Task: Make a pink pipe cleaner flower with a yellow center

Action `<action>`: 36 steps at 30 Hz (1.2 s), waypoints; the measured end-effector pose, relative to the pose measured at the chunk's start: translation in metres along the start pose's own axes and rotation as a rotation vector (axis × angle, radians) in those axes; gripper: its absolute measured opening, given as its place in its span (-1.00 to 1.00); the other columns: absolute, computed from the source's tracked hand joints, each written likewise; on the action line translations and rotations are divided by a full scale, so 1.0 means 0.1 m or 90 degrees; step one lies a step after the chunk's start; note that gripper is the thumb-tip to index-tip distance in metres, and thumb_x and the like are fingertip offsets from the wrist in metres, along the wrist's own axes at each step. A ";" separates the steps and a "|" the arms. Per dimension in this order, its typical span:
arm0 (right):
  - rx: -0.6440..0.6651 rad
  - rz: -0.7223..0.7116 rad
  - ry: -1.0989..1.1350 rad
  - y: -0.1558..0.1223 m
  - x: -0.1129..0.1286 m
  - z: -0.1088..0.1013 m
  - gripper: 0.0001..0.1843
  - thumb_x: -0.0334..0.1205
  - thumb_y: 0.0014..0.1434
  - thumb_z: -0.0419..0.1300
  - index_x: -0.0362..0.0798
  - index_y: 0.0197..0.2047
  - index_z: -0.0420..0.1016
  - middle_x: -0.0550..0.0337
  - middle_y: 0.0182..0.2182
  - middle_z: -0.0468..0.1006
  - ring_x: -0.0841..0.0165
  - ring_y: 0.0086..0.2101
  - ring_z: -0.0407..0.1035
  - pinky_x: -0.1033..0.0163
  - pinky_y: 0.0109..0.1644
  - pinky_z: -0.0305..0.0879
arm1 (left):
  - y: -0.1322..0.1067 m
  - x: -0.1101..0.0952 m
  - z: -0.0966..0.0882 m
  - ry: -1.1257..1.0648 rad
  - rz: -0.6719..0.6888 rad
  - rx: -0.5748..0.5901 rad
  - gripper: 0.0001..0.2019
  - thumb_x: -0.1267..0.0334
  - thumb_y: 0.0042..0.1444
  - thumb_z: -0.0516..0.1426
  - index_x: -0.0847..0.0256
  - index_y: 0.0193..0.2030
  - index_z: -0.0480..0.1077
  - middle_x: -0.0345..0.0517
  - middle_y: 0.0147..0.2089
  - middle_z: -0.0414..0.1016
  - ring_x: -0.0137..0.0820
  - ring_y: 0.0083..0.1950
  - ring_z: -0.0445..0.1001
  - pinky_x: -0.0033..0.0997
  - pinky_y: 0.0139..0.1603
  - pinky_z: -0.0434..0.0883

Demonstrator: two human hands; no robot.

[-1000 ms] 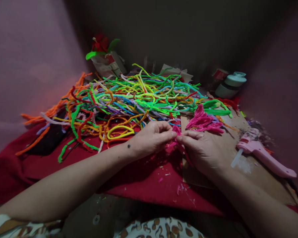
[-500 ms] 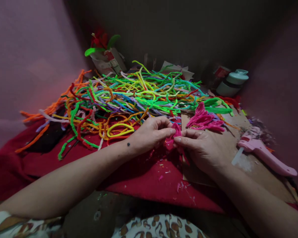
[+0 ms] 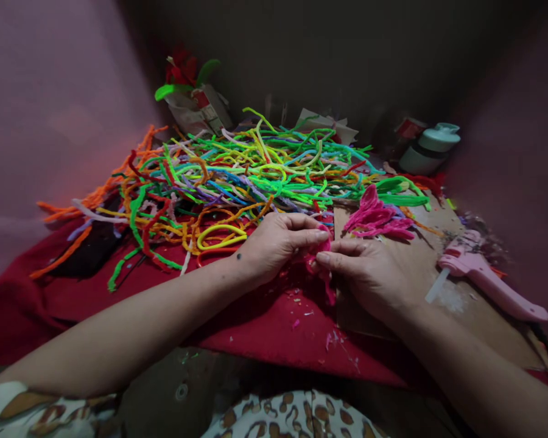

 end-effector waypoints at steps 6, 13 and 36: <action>-0.025 -0.007 -0.057 -0.01 0.07 -0.01 -0.74 -0.09 -0.12 0.32 -0.09 -0.61 0.46 0.28 -0.69 0.36 0.49 -0.64 0.16 0.32 -0.54 0.02 | -0.02 -0.06 0.02 0.093 0.034 0.029 -0.81 0.20 -0.05 0.19 0.30 -0.36 0.45 -0.23 -0.51 0.40 -0.57 -0.55 0.28 -0.57 -0.53 0.21; 0.018 -0.023 0.000 0.00 0.02 0.04 -0.69 -0.15 -0.08 0.29 -0.09 -0.69 0.34 0.33 -0.74 0.27 0.52 -0.67 0.09 0.33 -0.57 -0.05 | -0.10 -0.14 0.07 0.409 0.332 -0.088 -0.89 0.33 0.02 0.13 0.28 -0.45 0.46 -0.20 -0.42 0.46 -0.52 -0.36 0.38 -0.54 -0.26 0.28; -0.072 -0.079 0.176 0.06 0.12 -0.04 -0.81 -0.24 -0.11 0.31 -0.08 -0.55 0.37 0.36 -0.67 0.28 0.54 -0.65 0.10 0.37 -0.58 -0.01 | -0.09 -0.15 0.04 0.420 0.224 -0.065 -0.83 0.23 0.06 0.09 0.27 -0.48 0.32 -0.25 -0.53 0.32 -0.55 -0.50 0.25 -0.55 -0.45 0.20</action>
Point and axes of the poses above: each hand's wrist, its own y-axis towards the middle knuckle, its own z-axis out of the palm, x = y × z, the point moved 2 cm from there along y, towards the middle knuckle
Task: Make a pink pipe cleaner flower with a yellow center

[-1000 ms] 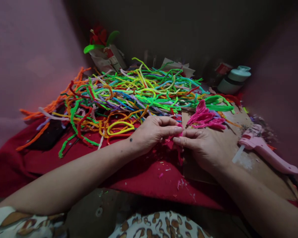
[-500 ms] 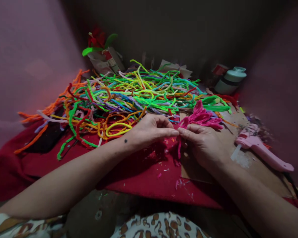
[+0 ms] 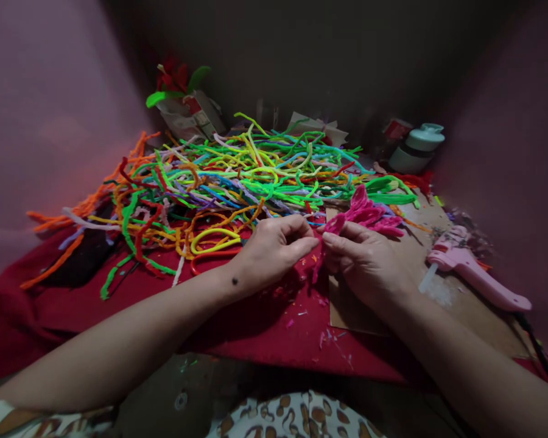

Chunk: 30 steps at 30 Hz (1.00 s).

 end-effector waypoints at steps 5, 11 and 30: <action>0.029 0.001 0.032 0.00 0.00 0.02 -0.86 -0.24 -0.10 0.31 -0.06 -0.49 0.41 0.32 -0.60 0.39 0.50 -0.62 0.21 0.35 -0.56 0.09 | 0.01 0.04 0.08 -0.288 -0.148 0.099 -0.82 0.21 0.01 0.15 0.27 -0.32 0.30 -0.26 -0.50 0.38 -0.56 -0.55 0.29 -0.58 -0.53 0.22; -0.030 -0.037 -0.020 -0.02 0.05 -0.01 -0.87 -0.21 -0.08 0.31 -0.06 -0.45 0.48 0.31 -0.60 0.43 0.51 -0.60 0.26 0.39 -0.55 0.15 | -0.04 0.05 0.15 -0.323 -0.167 0.077 -0.83 0.24 0.07 0.11 0.31 -0.44 0.30 -0.30 -0.58 0.31 -0.62 -0.59 0.25 -0.63 -0.55 0.21; -0.076 -0.027 -0.057 -0.02 0.01 -0.04 -0.83 -0.19 -0.02 0.28 -0.09 -0.51 0.42 0.29 -0.64 0.41 0.51 -0.64 0.27 0.40 -0.57 0.22 | -0.02 0.10 0.14 -0.386 -0.199 0.047 -0.90 0.30 0.01 0.15 0.28 -0.43 0.33 -0.29 -0.60 0.35 -0.60 -0.62 0.30 -0.62 -0.60 0.23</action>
Point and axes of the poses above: each hand's wrist, its own y-axis towards the middle knuckle, its own z-axis out of the palm, x = y × z, the point moved 2 cm from there along y, towards the middle knuckle
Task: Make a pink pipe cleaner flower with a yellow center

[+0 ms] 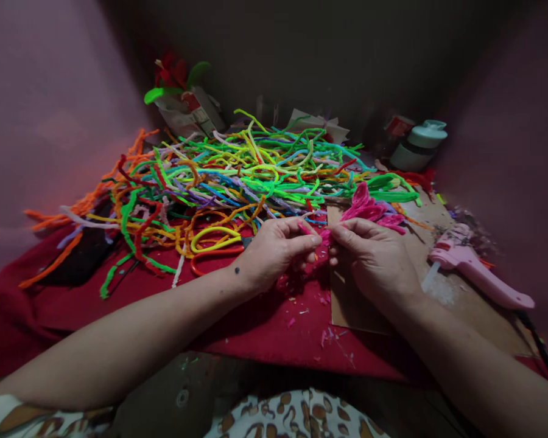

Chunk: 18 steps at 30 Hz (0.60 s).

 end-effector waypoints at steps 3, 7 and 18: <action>0.022 -0.015 -0.046 0.01 0.01 -0.02 -0.79 -0.17 0.01 0.26 -0.09 -0.53 0.40 0.31 -0.65 0.38 0.53 -0.64 0.23 0.41 -0.57 0.16 | 0.00 0.00 0.00 0.027 0.007 -0.012 -0.90 0.30 0.00 0.15 0.28 -0.45 0.33 -0.30 -0.60 0.34 -0.61 -0.63 0.28 -0.63 -0.60 0.22; 0.044 -0.028 -0.066 0.02 0.02 -0.01 -0.81 -0.17 0.00 0.26 -0.09 -0.50 0.40 0.32 -0.64 0.39 0.54 -0.63 0.22 0.41 -0.57 0.11 | -0.01 0.00 -0.01 0.041 0.008 -0.011 -0.90 0.28 0.01 0.14 0.26 -0.43 0.33 -0.31 -0.60 0.34 -0.61 -0.63 0.27 -0.62 -0.61 0.22; -0.033 -0.132 -0.219 -0.05 0.12 0.00 -0.85 -0.19 -0.02 0.26 -0.11 -0.48 0.48 0.30 -0.61 0.42 0.53 -0.59 0.23 0.41 -0.54 0.13 | -0.04 -0.01 0.03 0.205 0.150 -0.065 -0.84 0.25 0.04 0.12 0.30 -0.46 0.35 -0.28 -0.58 0.31 -0.61 -0.57 0.24 -0.64 -0.56 0.22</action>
Point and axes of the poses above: each hand's wrist, its own y-axis towards the middle knuckle, its own z-axis out of the palm, x = y × z, the point moved 2 cm from there along y, towards the middle knuckle
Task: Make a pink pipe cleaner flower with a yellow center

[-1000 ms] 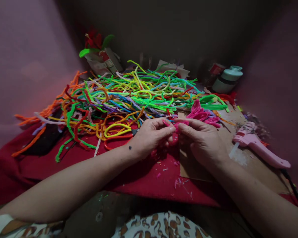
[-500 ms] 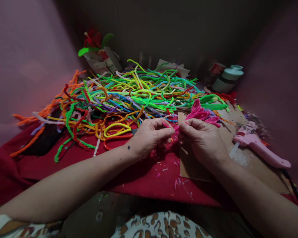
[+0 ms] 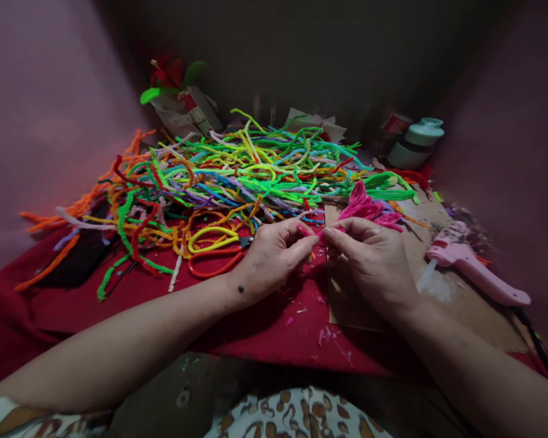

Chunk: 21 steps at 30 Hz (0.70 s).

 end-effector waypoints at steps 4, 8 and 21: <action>0.028 0.047 0.067 0.01 -0.02 0.02 -0.86 -0.21 -0.02 0.26 -0.08 -0.37 0.51 0.30 -0.60 0.45 0.53 -0.61 0.25 0.40 -0.54 0.17 | 0.01 -0.01 -0.01 -0.056 -0.062 0.010 -0.85 0.25 0.03 0.13 0.30 -0.44 0.35 -0.27 -0.59 0.35 -0.61 -0.60 0.27 -0.65 -0.59 0.24; 0.076 0.098 0.170 0.04 -0.05 0.03 -0.85 -0.14 0.01 0.24 -0.04 -0.39 0.48 0.30 -0.60 0.45 0.50 -0.64 0.26 0.38 -0.58 0.18 | 0.03 0.01 -0.04 -0.171 -0.156 0.019 -0.84 0.24 0.03 0.14 0.30 -0.44 0.33 -0.26 -0.59 0.38 -0.62 -0.62 0.30 -0.66 -0.60 0.26; 0.057 0.061 0.047 0.03 -0.03 0.02 -0.75 -0.14 0.02 0.24 -0.12 -0.56 0.48 0.28 -0.69 0.39 0.52 -0.65 0.19 0.39 -0.61 0.03 | 0.02 -0.05 -0.01 -0.170 -0.189 0.013 -0.90 0.34 0.02 0.15 0.32 -0.45 0.34 -0.28 -0.62 0.40 -0.64 -0.65 0.30 -0.68 -0.62 0.25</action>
Point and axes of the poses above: each hand's wrist, its own y-axis towards the middle knuckle, its own z-axis out of the palm, x = y × z, the point moved 2 cm from there along y, towards the middle knuckle
